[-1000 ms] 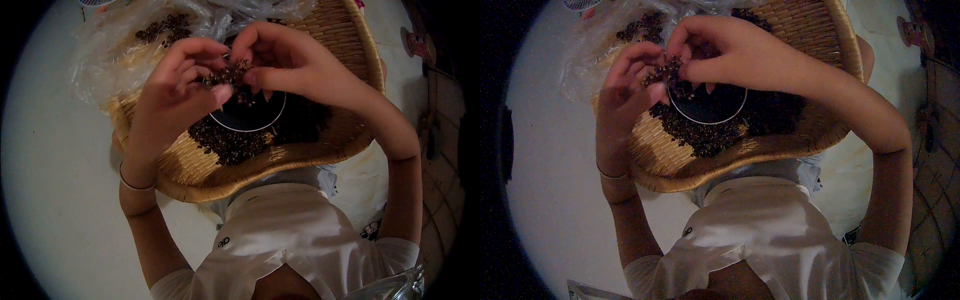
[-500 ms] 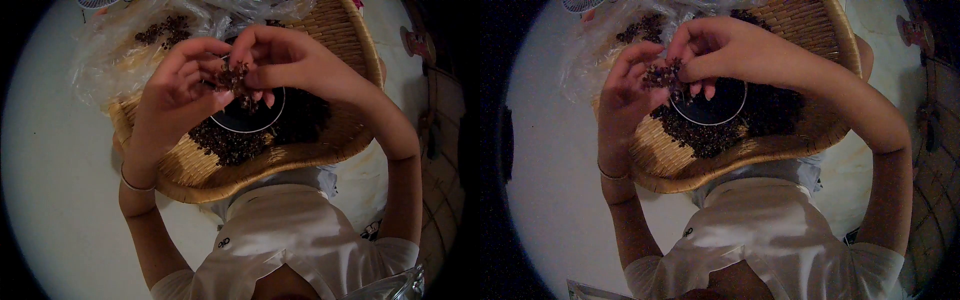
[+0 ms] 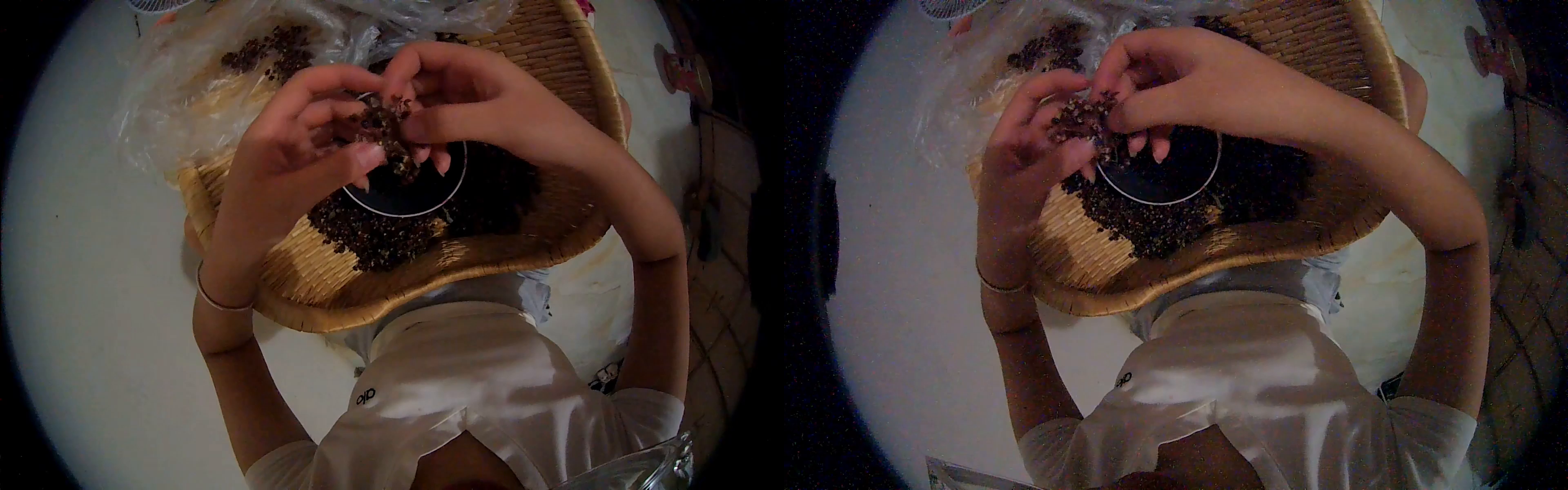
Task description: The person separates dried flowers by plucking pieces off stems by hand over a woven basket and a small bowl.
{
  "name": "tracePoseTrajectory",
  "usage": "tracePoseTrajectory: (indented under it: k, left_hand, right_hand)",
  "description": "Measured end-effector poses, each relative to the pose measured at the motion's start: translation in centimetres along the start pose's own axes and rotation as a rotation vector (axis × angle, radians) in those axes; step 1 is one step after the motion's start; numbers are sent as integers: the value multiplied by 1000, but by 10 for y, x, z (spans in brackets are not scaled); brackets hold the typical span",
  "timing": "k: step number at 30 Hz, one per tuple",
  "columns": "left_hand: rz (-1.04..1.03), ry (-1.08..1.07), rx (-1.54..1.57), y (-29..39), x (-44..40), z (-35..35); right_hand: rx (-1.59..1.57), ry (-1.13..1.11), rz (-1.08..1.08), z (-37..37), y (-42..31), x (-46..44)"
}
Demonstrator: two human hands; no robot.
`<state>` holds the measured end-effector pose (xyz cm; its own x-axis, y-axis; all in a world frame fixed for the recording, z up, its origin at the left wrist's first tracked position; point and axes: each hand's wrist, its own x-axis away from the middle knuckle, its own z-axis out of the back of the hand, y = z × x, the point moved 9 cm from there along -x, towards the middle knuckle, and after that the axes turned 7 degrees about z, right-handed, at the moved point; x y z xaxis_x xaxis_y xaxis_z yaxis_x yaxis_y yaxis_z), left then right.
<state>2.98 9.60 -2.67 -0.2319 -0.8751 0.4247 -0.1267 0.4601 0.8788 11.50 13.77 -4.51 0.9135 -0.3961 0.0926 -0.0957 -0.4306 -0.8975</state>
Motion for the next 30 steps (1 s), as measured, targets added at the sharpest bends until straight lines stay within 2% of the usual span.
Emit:
tracePoseTrajectory:
  k: [27,30]
  left_hand:
    - [-11,11,-27,-2,-1,1]
    - [-11,-39,26,-3,-2,-2]
  right_hand:
    - [-30,6,-19,1,2,0]
    - [-23,27,-33,1,2,0]
